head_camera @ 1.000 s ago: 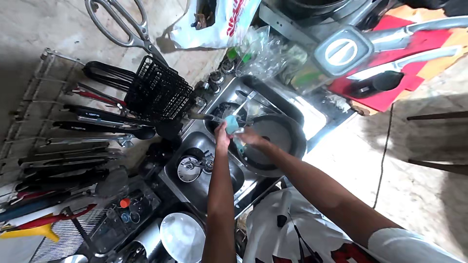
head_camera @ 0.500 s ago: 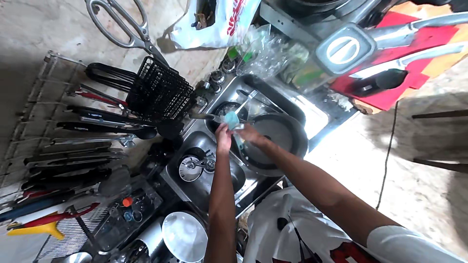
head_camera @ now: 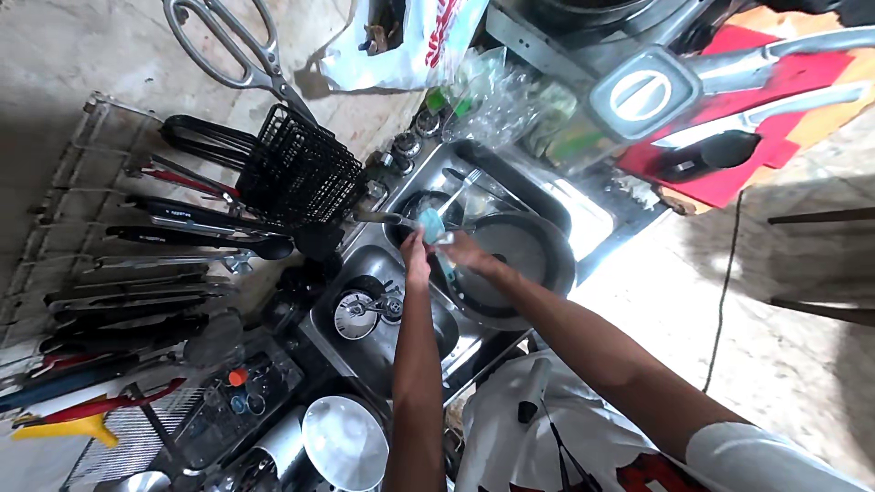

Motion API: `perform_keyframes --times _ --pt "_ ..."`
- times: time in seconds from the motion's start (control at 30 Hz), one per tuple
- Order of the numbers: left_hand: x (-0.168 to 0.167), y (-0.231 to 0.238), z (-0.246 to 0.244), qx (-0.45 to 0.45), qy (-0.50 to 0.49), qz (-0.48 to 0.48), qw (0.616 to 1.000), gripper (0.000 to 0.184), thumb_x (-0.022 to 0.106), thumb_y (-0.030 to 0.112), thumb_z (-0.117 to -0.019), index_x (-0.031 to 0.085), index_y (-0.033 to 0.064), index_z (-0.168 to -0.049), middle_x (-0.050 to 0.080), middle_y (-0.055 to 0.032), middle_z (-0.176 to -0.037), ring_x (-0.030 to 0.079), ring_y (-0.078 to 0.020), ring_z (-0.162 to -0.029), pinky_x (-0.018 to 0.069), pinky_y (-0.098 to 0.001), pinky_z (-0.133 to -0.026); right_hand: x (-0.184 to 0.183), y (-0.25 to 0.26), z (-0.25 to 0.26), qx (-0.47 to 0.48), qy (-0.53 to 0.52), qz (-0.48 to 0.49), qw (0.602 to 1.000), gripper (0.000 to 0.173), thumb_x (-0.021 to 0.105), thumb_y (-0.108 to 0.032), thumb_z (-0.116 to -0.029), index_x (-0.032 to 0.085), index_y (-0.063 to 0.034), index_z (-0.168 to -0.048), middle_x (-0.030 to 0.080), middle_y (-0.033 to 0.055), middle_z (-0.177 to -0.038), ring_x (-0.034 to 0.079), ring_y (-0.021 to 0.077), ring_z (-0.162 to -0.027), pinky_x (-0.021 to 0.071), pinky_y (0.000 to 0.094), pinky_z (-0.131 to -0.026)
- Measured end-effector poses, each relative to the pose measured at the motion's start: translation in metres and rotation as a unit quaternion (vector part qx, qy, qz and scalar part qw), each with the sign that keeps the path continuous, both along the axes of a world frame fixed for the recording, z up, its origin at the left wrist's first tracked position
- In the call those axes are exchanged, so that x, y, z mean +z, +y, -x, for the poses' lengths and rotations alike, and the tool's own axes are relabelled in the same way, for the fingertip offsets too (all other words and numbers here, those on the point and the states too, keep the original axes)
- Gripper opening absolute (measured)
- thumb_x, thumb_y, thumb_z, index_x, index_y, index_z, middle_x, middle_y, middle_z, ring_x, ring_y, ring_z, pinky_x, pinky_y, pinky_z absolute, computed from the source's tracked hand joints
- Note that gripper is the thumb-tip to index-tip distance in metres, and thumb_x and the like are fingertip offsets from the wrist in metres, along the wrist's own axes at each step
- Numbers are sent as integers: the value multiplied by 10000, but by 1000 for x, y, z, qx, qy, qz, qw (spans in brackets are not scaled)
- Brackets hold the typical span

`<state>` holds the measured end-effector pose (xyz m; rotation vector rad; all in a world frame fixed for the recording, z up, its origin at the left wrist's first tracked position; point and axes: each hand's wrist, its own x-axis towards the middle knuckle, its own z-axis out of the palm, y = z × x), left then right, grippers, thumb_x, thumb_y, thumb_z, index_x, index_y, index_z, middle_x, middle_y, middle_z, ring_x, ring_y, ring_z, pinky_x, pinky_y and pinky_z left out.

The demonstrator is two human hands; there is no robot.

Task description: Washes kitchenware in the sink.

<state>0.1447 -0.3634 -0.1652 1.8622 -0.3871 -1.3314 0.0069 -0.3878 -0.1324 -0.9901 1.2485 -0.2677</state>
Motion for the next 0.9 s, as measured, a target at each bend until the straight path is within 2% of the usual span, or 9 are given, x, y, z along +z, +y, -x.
perform_keyframes --times 0.1,0.2,0.27,0.33,0.5,0.6,0.7,0.77,0.9 --pt "-1 6 -3 -39 -47 -10 998 499 607 600 -969 668 175 -1222 646 -46 -966 588 -140 -755 522 -329 -690 -8 7 5 27 40 35 998 418 700 -398 -970 684 -32 -1171 699 224 -1070 685 389 -954 546 622 -843" --pt "-7 12 -5 -90 -46 43 994 458 552 438 -1048 563 159 -1410 643 -121 -1309 640 -261 -1108 546 -480 -926 -2 12 0 86 164 122 975 336 714 -321 -950 693 -7 -1066 692 271 -1039 678 480 -964 542 698 -779" --pt "1 11 0 -90 -6 42 995 657 438 659 -1017 490 222 -1505 575 -97 -1452 585 -273 -1280 502 -505 -1052 8 10 -12 145 251 174 941 184 737 -146 -890 690 -1 -991 687 277 -994 678 495 -921 546 688 -704" --pt "5 10 4 -101 -4 41 994 693 531 716 -944 571 217 -1424 636 -88 -1354 624 -255 -1194 532 -486 -992 10 12 -21 191 289 224 911 135 733 -26 -862 701 4 -990 682 282 -977 673 501 -894 546 675 -683" --pt "3 4 0 -78 -16 73 994 405 692 190 -975 588 119 -1360 655 -117 -1283 648 -249 -1077 562 -446 -881 5 10 -16 121 261 212 934 338 787 -231 -877 674 8 -1088 689 279 -991 681 495 -917 547 680 -723" --pt "-6 -9 -4 -54 -2 63 997 532 804 219 -893 596 102 -1369 674 -116 -1300 662 -260 -1155 569 -469 -960 -21 8 -12 115 236 161 952 415 837 -373 -826 705 -30 -1020 702 247 -972 689 462 -916 551 677 -734" --pt "-12 -30 2 3 -17 35 999 494 830 266 -871 635 23 -1255 725 -148 -1101 714 -244 -971 603 -440 -871 -29 8 -13 149 197 153 957 390 781 -386 -872 729 -95 -1126 721 223 -1040 691 443 -990 544 683 -806" --pt "-14 -41 6 35 -34 17 999 484 748 395 -940 644 -6 -1190 731 -153 -959 729 -242 -824 630 -425 -778 -24 9 -13 146 167 142 965 382 760 -389 -897 729 -96 -1141 725 214 -1046 691 432 -1003 540 677 -840" --pt "-11 -45 7 54 -63 -12 996 543 362 478 -1105 604 32 -1300 671 -180 -1155 667 -276 -1007 567 -492 -870 -21 3 -12 146 148 146 967 348 749 -377 -916 732 -70 -1078 725 212 -1010 699 419 -972 546 664 -829"
